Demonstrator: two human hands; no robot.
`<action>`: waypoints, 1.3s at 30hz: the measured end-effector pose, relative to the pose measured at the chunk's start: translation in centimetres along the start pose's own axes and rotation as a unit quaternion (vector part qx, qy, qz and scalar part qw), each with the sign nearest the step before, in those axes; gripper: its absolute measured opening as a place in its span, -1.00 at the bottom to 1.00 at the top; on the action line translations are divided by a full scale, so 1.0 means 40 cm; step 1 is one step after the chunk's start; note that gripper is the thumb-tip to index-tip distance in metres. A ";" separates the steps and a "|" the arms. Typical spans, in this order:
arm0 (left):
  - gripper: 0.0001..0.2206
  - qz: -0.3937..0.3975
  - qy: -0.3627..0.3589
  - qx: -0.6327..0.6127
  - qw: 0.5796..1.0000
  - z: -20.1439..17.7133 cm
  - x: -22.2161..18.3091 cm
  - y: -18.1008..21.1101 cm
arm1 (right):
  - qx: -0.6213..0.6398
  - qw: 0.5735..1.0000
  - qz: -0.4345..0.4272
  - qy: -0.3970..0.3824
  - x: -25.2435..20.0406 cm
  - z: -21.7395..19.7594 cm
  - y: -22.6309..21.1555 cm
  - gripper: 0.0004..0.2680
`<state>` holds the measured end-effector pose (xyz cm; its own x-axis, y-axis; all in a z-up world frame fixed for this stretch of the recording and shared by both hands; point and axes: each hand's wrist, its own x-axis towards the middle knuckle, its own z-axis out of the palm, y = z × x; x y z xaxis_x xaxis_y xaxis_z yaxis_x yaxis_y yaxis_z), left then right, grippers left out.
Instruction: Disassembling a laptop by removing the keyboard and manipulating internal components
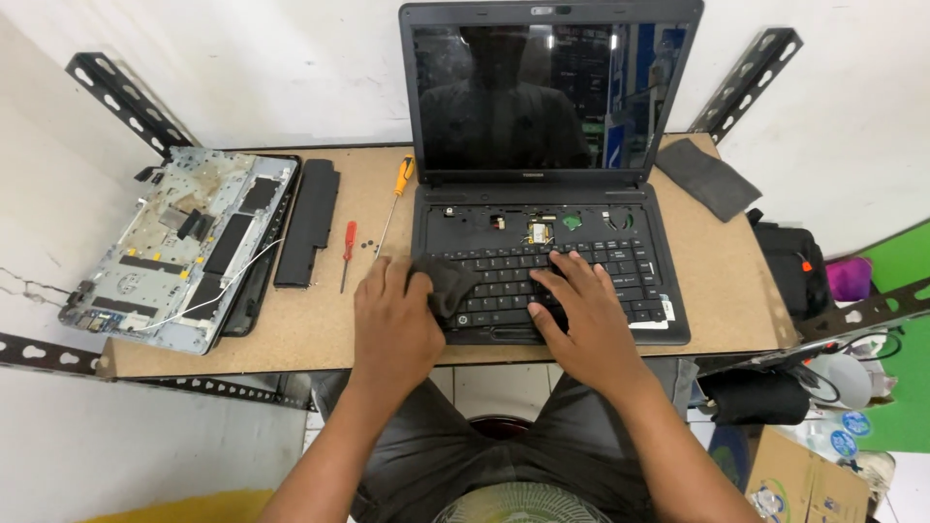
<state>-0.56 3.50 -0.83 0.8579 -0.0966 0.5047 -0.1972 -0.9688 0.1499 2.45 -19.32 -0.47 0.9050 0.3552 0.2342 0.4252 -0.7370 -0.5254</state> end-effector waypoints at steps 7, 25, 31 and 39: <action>-0.81 0.010 -0.030 -0.069 0.997 0.107 0.002 0.070 | 0.001 1.000 0.007 0.013 0.002 0.002 -0.005 -0.69; -0.68 0.035 0.050 -0.197 0.979 0.086 -0.004 0.138 | -0.105 0.994 -0.042 0.010 0.018 -0.011 0.078 -0.77; -0.73 0.042 0.084 -0.153 0.984 0.110 -0.014 0.138 | -0.183 0.981 0.052 0.040 0.045 -0.080 0.177 -0.84; -0.75 0.038 0.099 -0.128 0.986 0.107 -0.015 0.151 | -0.087 0.988 0.011 0.127 0.076 0.031 0.090 -0.90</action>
<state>-0.22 -3.25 -3.85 0.7317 -0.0965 0.6748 -0.3929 -0.8686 0.3018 6.72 -20.18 -2.67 0.8793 0.1978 0.4332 0.3808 -0.8382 -0.3903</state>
